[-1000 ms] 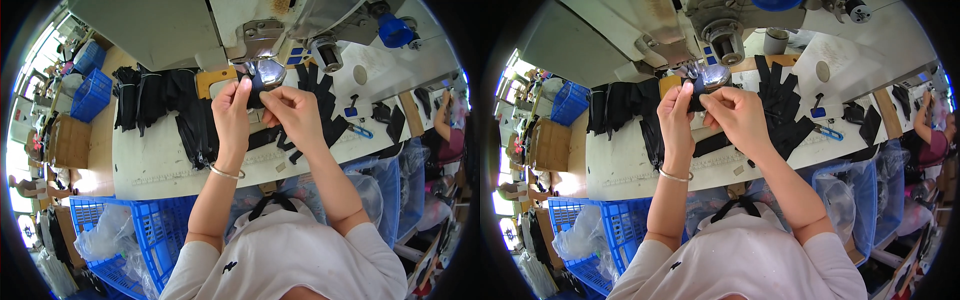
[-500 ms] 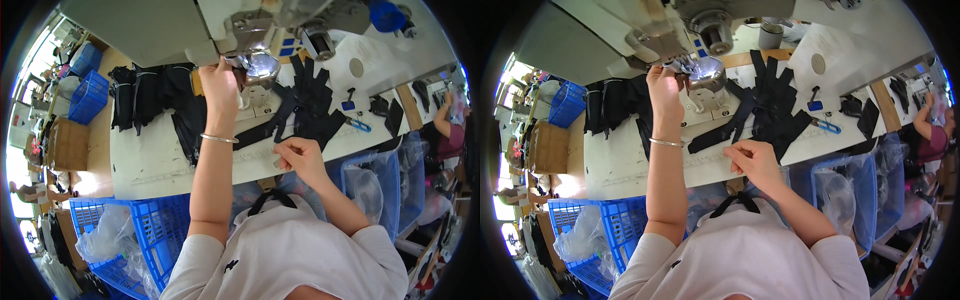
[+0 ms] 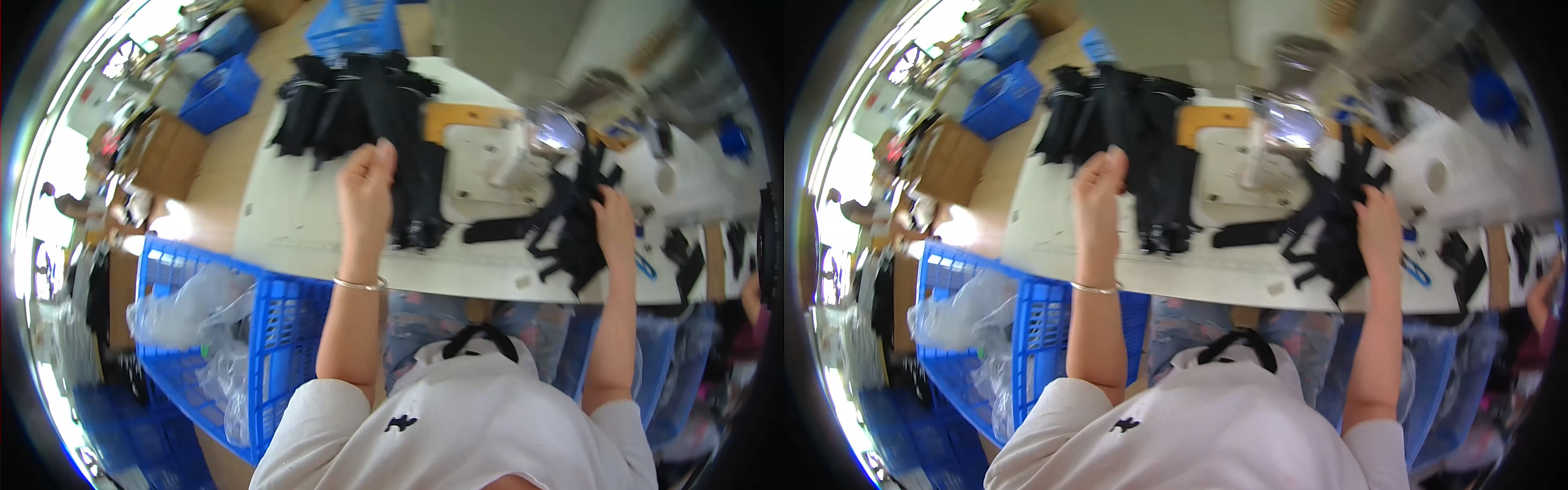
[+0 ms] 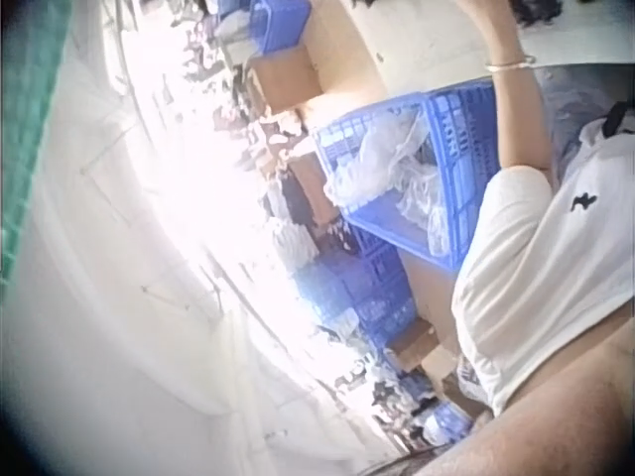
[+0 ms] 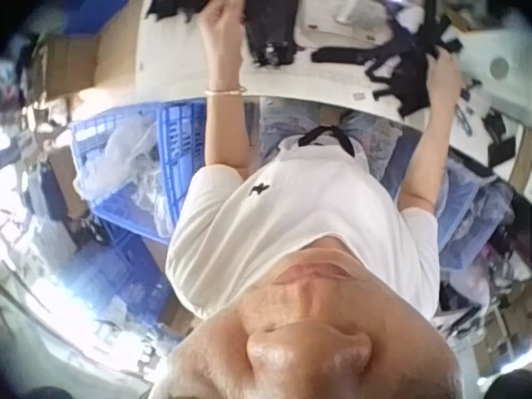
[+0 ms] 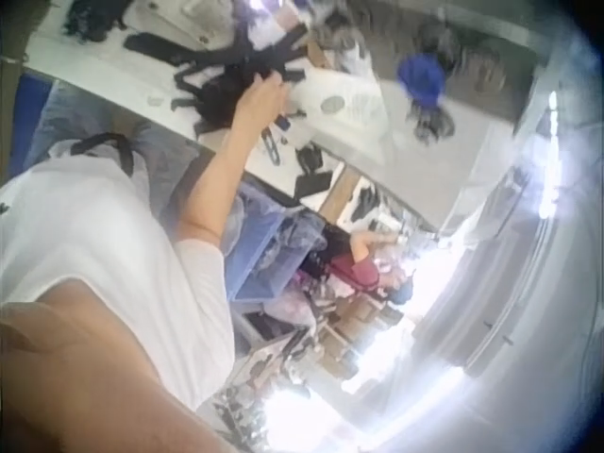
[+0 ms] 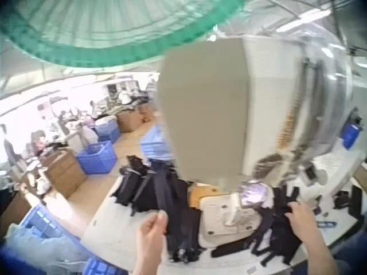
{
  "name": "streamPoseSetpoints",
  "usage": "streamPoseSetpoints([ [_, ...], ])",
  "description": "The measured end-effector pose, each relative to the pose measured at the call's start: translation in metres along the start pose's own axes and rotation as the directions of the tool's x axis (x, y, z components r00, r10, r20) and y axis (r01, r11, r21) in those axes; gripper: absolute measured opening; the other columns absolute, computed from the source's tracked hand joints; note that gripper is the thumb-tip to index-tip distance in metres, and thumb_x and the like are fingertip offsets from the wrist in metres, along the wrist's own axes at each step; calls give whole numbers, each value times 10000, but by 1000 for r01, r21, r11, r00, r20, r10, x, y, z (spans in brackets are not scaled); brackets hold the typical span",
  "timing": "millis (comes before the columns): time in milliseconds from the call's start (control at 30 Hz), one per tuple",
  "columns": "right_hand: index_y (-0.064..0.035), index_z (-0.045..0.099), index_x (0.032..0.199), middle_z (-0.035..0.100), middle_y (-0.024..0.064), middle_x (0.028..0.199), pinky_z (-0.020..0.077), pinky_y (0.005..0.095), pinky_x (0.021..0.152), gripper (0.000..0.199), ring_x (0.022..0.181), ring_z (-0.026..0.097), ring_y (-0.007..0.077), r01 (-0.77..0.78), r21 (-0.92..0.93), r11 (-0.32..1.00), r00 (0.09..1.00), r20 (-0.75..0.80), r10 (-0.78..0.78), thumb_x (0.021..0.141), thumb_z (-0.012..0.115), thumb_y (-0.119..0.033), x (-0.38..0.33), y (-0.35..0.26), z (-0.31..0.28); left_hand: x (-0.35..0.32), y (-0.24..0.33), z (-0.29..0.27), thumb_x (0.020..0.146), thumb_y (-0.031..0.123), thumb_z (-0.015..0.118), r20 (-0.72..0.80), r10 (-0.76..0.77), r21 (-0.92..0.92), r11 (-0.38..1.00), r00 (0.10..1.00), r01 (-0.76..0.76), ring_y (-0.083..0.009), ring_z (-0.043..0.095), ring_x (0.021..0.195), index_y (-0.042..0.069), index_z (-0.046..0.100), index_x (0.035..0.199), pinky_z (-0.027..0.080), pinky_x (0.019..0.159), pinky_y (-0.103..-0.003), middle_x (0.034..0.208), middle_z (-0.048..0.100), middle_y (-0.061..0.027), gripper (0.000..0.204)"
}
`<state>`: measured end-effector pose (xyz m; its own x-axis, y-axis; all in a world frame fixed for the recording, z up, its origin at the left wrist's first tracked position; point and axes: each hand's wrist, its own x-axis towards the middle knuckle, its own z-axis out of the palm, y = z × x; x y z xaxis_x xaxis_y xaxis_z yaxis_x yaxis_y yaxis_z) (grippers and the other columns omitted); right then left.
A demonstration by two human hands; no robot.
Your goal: Sewing zippers onto fabric components using an industrial sewing machine.
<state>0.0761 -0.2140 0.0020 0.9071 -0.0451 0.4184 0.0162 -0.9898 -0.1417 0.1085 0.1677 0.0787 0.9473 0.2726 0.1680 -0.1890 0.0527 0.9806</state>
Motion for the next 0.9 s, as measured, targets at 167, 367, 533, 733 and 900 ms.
streamPoseSetpoints([
  [167, 17, 551, 1155, 609, 179, 1085, 432, 383, 907, 354, 1014, 573, 322, -188, 266, 945, 982, 61, 178, 848, 622, -144, -2, 59, 42, -21, -91, -37, 862, 200, 522, 373, 1, 866, 359, 928, -349, -362, 598, 775, 16, 622, 744, 464, 690, -477, 774, 609, -177, 241],
  [367, -24, 543, 986, 591, 121, 834, 455, 332, 701, 146, 736, 560, 230, -207, 257, 944, 977, 95, 188, 921, 565, -152, 0, 58, 34, -58, -68, -31, 896, 190, 540, 23, -7, 803, 596, 1000, -14, -310, 509, 987, 51, 584, 927, 393, 858, -404, 958, 550, -136, 149],
  [533, -37, 503, 1104, 614, 166, 965, 457, 349, 719, 231, 844, 607, 262, -151, 208, 967, 958, -213, 195, 997, 437, -231, 22, 83, 8, -62, -38, -16, 858, 102, 557, -35, 355, 723, 654, 934, -222, -300, 495, 989, 59, 519, 1044, 388, 864, -394, 990, 505, -124, 195],
  [733, 9, 568, 1127, 613, 100, 998, 442, 309, 817, 304, 918, 575, 210, -42, 556, 830, 829, -444, 339, 984, 469, -240, 45, 82, -18, -108, -32, 77, 789, -16, 560, 450, 298, 167, 898, 842, -407, -321, 495, 992, 26, 503, 1070, 416, 853, -392, 1009, 495, -136, 290],
  [900, 47, 647, 955, 634, 161, 822, 442, 314, 575, 277, 663, 545, 188, -241, 737, 631, 853, -150, 500, 885, 628, -221, 15, -3, -71, -118, -31, 171, 729, -108, 541, 702, 225, -332, 943, 675, 31, -228, 537, 861, 31, 169, 1429, 460, 726, -337, 1085, 522, -160, 805],
])
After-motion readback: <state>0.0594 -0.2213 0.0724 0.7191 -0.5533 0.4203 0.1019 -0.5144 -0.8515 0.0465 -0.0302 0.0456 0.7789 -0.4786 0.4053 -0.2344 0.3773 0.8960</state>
